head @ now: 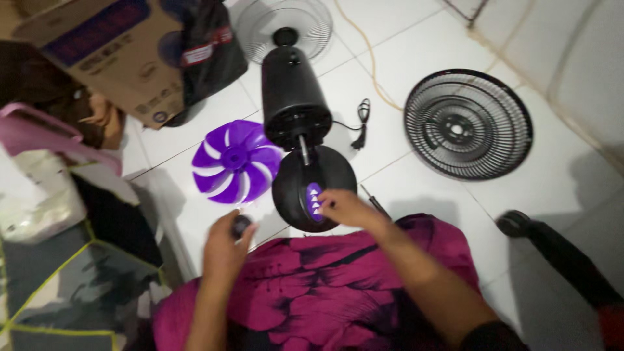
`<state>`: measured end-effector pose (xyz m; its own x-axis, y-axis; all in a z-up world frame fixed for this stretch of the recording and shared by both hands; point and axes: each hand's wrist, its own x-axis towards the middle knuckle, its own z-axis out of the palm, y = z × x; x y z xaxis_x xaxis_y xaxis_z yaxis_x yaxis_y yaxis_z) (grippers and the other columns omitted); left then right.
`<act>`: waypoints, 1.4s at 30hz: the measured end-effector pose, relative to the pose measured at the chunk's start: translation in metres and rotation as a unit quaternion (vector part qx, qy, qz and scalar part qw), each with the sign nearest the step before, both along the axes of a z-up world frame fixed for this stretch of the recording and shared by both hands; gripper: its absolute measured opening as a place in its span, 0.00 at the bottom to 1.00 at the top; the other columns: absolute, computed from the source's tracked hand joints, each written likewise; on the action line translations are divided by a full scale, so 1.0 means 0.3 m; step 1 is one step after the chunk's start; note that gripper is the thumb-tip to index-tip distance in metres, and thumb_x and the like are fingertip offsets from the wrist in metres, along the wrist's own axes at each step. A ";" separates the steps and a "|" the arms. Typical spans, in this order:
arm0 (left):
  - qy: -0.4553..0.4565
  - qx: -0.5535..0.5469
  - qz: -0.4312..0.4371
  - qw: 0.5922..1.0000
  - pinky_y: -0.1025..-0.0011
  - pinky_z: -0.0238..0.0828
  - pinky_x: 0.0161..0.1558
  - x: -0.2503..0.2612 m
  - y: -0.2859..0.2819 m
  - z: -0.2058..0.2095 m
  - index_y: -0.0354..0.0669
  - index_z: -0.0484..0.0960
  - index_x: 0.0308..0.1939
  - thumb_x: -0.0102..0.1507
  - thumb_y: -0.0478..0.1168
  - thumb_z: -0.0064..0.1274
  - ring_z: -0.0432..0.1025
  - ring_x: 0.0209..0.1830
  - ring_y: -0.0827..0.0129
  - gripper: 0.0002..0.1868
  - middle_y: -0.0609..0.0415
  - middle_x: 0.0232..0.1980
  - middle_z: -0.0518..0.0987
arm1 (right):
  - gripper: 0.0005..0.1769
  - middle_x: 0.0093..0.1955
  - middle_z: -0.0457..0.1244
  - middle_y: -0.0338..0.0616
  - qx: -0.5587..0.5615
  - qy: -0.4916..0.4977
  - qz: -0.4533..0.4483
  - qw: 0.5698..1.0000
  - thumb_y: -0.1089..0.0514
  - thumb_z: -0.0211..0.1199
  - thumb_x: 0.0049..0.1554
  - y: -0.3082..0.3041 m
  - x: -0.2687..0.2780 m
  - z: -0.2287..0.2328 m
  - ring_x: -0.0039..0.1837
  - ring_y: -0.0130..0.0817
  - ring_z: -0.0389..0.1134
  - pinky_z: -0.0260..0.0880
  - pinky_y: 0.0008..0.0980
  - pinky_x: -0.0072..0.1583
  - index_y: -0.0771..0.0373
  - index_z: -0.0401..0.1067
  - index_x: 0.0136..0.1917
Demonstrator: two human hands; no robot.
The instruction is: The person assembles a table fan by attaching the front grille, inserting the purple fan blade onto the motor shaft, securing it with a nut, and then attaching the rear wire grille. The fan remains on the floor during the process.
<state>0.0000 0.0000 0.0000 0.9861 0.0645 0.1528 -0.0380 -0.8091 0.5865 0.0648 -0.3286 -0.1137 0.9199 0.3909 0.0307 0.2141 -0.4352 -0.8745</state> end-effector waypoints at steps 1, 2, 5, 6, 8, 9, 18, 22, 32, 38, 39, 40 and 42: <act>0.082 0.028 -0.041 0.995 0.56 0.72 0.59 0.075 -0.031 -0.068 0.43 0.80 0.58 0.58 0.52 0.64 0.75 0.58 0.48 0.28 0.39 0.57 0.81 | 0.19 0.43 0.72 0.42 -0.008 0.022 -0.027 0.999 0.51 0.72 0.54 -0.073 0.029 -0.049 0.47 0.34 0.74 0.74 0.33 0.51 0.58 0.77 0.56; 0.163 0.056 -0.081 0.982 0.55 0.72 0.59 0.130 -0.054 -0.133 0.44 0.80 0.58 0.59 0.52 0.62 0.75 0.57 0.47 0.27 0.40 0.57 0.81 | 0.19 0.42 0.72 0.43 -0.016 0.045 -0.054 0.997 0.51 0.72 0.53 -0.164 0.059 -0.090 0.46 0.35 0.74 0.74 0.34 0.51 0.60 0.76 0.56; 0.285 0.134 -0.085 0.945 0.54 0.73 0.60 0.229 -0.078 -0.317 0.41 0.79 0.56 0.63 0.52 0.58 0.76 0.58 0.44 0.24 0.38 0.55 0.82 | 0.24 0.53 0.69 0.50 0.260 0.236 -0.284 0.892 0.50 0.61 0.56 -0.508 0.094 -0.128 0.48 0.48 0.70 0.69 0.47 0.48 0.64 0.72 0.63; 0.290 0.141 -0.068 0.944 0.53 0.73 0.59 0.242 -0.068 -0.369 0.42 0.78 0.57 0.62 0.51 0.59 0.75 0.58 0.44 0.24 0.38 0.55 0.81 | 0.27 0.58 0.65 0.53 0.335 0.278 -0.404 0.805 0.46 0.58 0.59 -0.606 0.090 -0.114 0.55 0.52 0.68 0.69 0.53 0.55 0.65 0.66 0.64; 0.299 0.152 -0.029 0.942 0.51 0.72 0.58 0.251 -0.043 -0.461 0.44 0.75 0.57 0.60 0.49 0.62 0.72 0.60 0.42 0.25 0.38 0.57 0.78 | 0.31 0.66 0.59 0.58 0.457 0.326 -0.574 0.596 0.39 0.56 0.61 -0.743 0.057 -0.066 0.66 0.59 0.62 0.64 0.63 0.64 0.65 0.62 0.66; 0.300 0.144 -0.023 0.943 0.50 0.72 0.59 0.266 -0.028 -0.490 0.47 0.75 0.58 0.60 0.49 0.62 0.72 0.61 0.42 0.25 0.39 0.57 0.78 | 0.33 0.67 0.56 0.60 0.509 0.334 -0.626 0.487 0.36 0.57 0.60 -0.779 0.028 -0.043 0.70 0.62 0.59 0.59 0.67 0.67 0.64 0.63 0.66; 0.269 0.136 0.024 0.953 0.49 0.67 0.64 0.269 -0.003 -0.499 0.59 0.73 0.64 0.55 0.48 0.66 0.64 0.68 0.46 0.33 0.45 0.66 0.70 | 0.16 0.54 0.63 0.51 0.510 0.231 -0.622 0.548 0.57 0.58 0.56 -0.787 0.011 -0.069 0.58 0.49 0.68 0.70 0.56 0.59 0.63 0.64 0.56; 0.197 0.180 0.022 0.963 0.49 0.66 0.62 0.232 -0.021 -0.436 0.49 0.71 0.67 0.52 0.51 0.69 0.62 0.67 0.43 0.41 0.39 0.68 0.66 | 0.11 0.49 0.67 0.47 0.308 0.143 -0.571 0.748 0.66 0.59 0.53 -0.795 -0.034 -0.060 0.52 0.43 0.72 0.75 0.52 0.56 0.63 0.67 0.51; 0.239 0.171 -0.121 0.948 0.56 0.72 0.58 0.093 -0.239 0.064 0.47 0.79 0.60 0.58 0.55 0.62 0.73 0.60 0.51 0.29 0.47 0.57 0.81 | 0.25 0.40 0.63 0.49 0.743 0.309 -0.128 0.580 0.54 0.56 0.67 -0.726 -0.179 0.150 0.28 0.28 0.62 0.62 0.24 0.28 0.79 0.57 0.66; -0.032 -0.101 -0.286 0.952 0.58 0.66 0.65 -0.070 -0.478 0.324 0.40 0.78 0.61 0.58 0.45 0.63 0.71 0.65 0.47 0.28 0.41 0.64 0.77 | 0.38 0.41 0.62 0.47 0.766 0.409 0.114 0.482 0.54 0.50 0.65 -0.480 -0.350 0.300 0.27 0.27 0.58 0.55 0.29 0.28 0.76 0.44 0.80; -0.086 -0.144 -0.320 0.932 0.57 0.64 0.68 -0.109 -0.522 0.364 0.38 0.75 0.65 0.59 0.44 0.62 0.68 0.69 0.46 0.32 0.39 0.67 0.75 | 0.40 0.42 0.63 0.48 0.763 0.418 0.156 0.468 0.56 0.49 0.65 -0.440 -0.370 0.307 0.27 0.26 0.59 0.55 0.30 0.28 0.74 0.41 0.83; -0.106 -0.140 -0.346 0.922 0.55 0.61 0.68 -0.145 -0.564 0.403 0.39 0.73 0.66 0.56 0.46 0.65 0.64 0.70 0.43 0.36 0.38 0.70 0.70 | 0.37 0.49 0.63 0.49 0.756 0.388 0.217 0.480 0.54 0.49 0.68 -0.403 -0.380 0.309 0.34 0.27 0.63 0.61 0.31 0.34 0.70 0.43 0.84; -0.140 -0.149 -0.395 0.896 0.50 0.57 0.70 -0.203 -0.644 0.464 0.40 0.69 0.69 0.54 0.49 0.69 0.58 0.73 0.40 0.43 0.35 0.73 0.64 | 0.32 0.63 0.65 0.52 0.734 0.321 0.329 0.499 0.49 0.48 0.73 -0.339 -0.413 0.299 0.47 0.27 0.72 0.73 0.32 0.47 0.61 0.47 0.85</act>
<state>-0.0610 -0.1933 0.1393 0.6674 -0.5577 0.4934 -0.7090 -0.2734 0.6500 -0.0592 -0.4302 -0.0239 0.6112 0.6045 0.5108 -0.6420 0.7562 -0.1267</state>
